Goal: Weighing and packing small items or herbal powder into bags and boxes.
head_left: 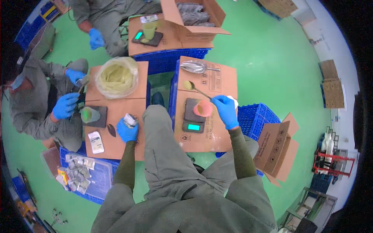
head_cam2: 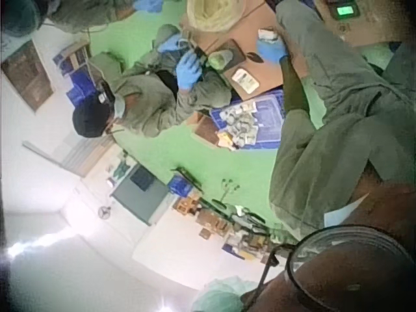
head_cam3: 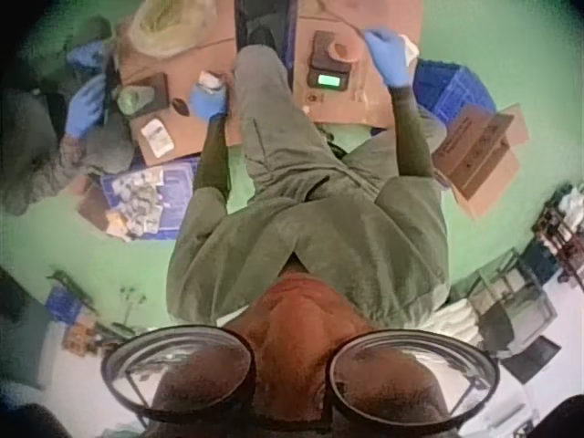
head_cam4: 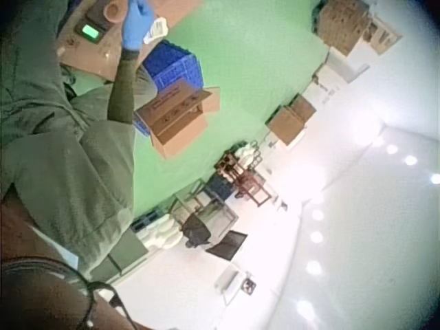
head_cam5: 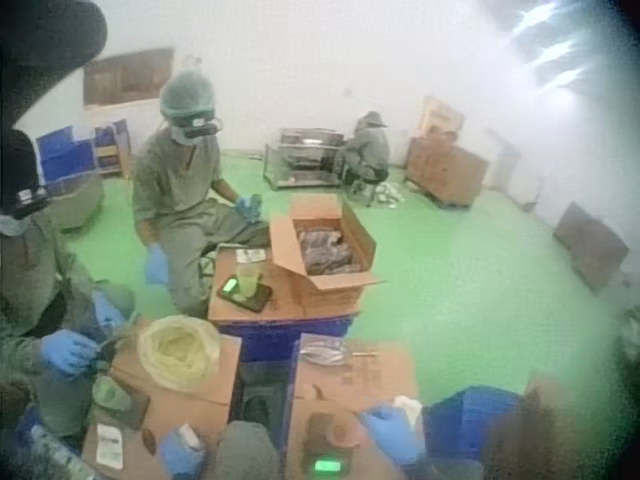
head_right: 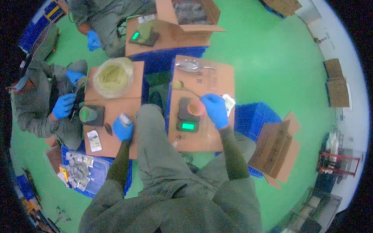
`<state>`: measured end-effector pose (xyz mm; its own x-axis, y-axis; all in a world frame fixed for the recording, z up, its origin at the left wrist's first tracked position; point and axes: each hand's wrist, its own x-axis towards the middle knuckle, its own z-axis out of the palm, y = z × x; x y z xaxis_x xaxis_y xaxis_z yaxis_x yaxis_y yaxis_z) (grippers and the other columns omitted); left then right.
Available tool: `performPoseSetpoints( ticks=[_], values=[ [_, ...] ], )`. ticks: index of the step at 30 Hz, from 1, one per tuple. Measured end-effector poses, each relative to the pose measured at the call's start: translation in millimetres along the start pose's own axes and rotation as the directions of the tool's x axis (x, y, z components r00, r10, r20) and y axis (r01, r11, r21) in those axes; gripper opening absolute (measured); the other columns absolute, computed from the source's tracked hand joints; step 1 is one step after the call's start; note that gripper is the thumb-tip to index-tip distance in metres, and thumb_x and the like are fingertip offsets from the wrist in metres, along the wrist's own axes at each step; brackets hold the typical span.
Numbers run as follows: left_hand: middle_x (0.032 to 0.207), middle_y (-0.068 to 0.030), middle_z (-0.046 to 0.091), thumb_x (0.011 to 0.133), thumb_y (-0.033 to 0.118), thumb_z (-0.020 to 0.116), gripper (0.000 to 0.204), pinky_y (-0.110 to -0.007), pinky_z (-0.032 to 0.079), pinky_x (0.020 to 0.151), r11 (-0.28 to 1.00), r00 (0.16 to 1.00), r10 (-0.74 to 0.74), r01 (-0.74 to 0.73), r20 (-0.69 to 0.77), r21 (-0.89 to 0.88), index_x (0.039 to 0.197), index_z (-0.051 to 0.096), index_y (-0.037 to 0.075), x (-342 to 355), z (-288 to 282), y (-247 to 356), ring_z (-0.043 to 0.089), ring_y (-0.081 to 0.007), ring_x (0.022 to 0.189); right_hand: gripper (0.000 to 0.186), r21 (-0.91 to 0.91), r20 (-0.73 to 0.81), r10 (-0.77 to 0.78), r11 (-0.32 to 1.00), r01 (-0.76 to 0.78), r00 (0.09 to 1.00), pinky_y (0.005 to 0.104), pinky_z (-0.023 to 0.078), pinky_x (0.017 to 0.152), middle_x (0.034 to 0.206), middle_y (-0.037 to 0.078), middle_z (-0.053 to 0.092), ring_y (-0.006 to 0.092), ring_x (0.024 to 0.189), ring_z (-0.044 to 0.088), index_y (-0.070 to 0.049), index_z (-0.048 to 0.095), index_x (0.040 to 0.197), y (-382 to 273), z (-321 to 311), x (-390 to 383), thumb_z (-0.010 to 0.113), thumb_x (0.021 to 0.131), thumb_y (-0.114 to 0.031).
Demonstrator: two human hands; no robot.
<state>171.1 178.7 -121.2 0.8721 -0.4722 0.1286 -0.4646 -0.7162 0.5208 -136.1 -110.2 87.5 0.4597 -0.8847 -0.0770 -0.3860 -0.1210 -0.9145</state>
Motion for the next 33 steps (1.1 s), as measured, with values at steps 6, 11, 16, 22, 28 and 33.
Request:
performPoseSetpoints(
  ticks=[6, 11, 16, 22, 28, 33],
  values=[
    [0.102, -0.0177, 0.064, 0.067, 0.039, 0.083, 0.059, -0.052, 0.048, 0.086, 0.999, 1.000, 0.002, -0.003, 0.029, 0.037, 0.111, 0.061, 0.006, -1.6, 4.6, -8.5, 0.060, -0.0395, 0.100, 0.018, -0.288, -0.182, 0.098, 0.946, -0.148, 0.978, 0.0328, 0.051, 0.065, 0.072, 0.010, 0.069, 0.0145, 0.067, 0.065, -0.003, 0.072, 0.091, 32.3, -55.3, -71.0, 0.070, 0.088, -0.021],
    [0.104, -0.0183, 0.064, 0.064, 0.038, 0.086, 0.064, -0.052, 0.048, 0.087, 1.000, 0.999, -0.011, 0.010, 0.050, 0.024, 0.113, 0.061, 0.006, 1.4, 19.3, -25.9, 0.060, -0.0401, 0.101, 0.017, -0.638, -0.133, -0.215, 0.766, 0.083, 0.967, 0.0437, 0.051, 0.061, 0.076, 0.017, 0.064, 0.0347, 0.070, 0.065, -0.006, 0.065, 0.087, 42.1, -30.5, -86.8, 0.063, 0.092, -0.022],
    [0.106, -0.0185, 0.064, 0.062, 0.038, 0.087, 0.066, -0.052, 0.048, 0.088, 0.999, 0.997, -0.033, 0.032, 0.066, 0.012, 0.114, 0.061, 0.006, 3.6, 17.6, -21.7, 0.060, -0.0402, 0.103, 0.017, -0.876, 0.037, -0.316, 0.446, 0.183, 0.948, 0.0466, 0.050, 0.059, 0.075, 0.012, 0.057, 0.0332, 0.069, 0.062, -0.009, 0.060, 0.082, 55.0, -18.9, -88.2, 0.058, 0.094, -0.021],
    [0.101, -0.0182, 0.065, 0.063, 0.036, 0.087, 0.058, -0.052, 0.049, 0.085, 1.000, 1.000, -0.007, 0.007, 0.016, -0.007, 0.106, 0.064, 0.007, 0.8, 13.5, -17.1, 0.061, -0.0399, 0.098, 0.019, -0.872, 0.014, -0.340, 0.456, 0.178, 0.940, 0.0459, 0.049, 0.058, 0.075, 0.011, 0.056, 0.0317, 0.070, 0.062, -0.009, 0.059, 0.081, 37.9, -24.3, -93.7, 0.058, 0.094, -0.023],
    [0.095, -0.0182, 0.066, 0.066, 0.034, 0.083, 0.047, -0.051, 0.049, 0.082, 0.999, 1.000, -0.004, 0.004, -0.009, -0.041, 0.099, 0.065, 0.006, 0.3, -2.9, -1.7, 0.063, -0.0393, 0.093, 0.009, -0.817, 0.012, -0.428, 0.518, 0.255, 0.904, 0.0444, 0.049, 0.059, 0.076, 0.011, 0.056, 0.0317, 0.069, 0.061, -0.010, 0.061, 0.086, 20.3, -26.6, -96.2, 0.063, 0.091, -0.018],
    [0.097, -0.0171, 0.065, 0.068, 0.039, 0.081, 0.049, -0.050, 0.048, 0.083, 1.000, 1.000, -0.001, 0.001, -0.008, -0.003, 0.102, 0.064, 0.006, -5.2, 1.0, -1.7, 0.062, -0.0375, 0.096, 0.005, -0.759, -0.096, -0.396, 0.622, 0.190, 0.913, 0.0415, 0.050, 0.062, 0.077, 0.010, 0.060, 0.0298, 0.071, 0.063, -0.013, 0.068, 0.091, 4.9, -25.6, -92.3, 0.068, 0.089, -0.018]
  ],
)
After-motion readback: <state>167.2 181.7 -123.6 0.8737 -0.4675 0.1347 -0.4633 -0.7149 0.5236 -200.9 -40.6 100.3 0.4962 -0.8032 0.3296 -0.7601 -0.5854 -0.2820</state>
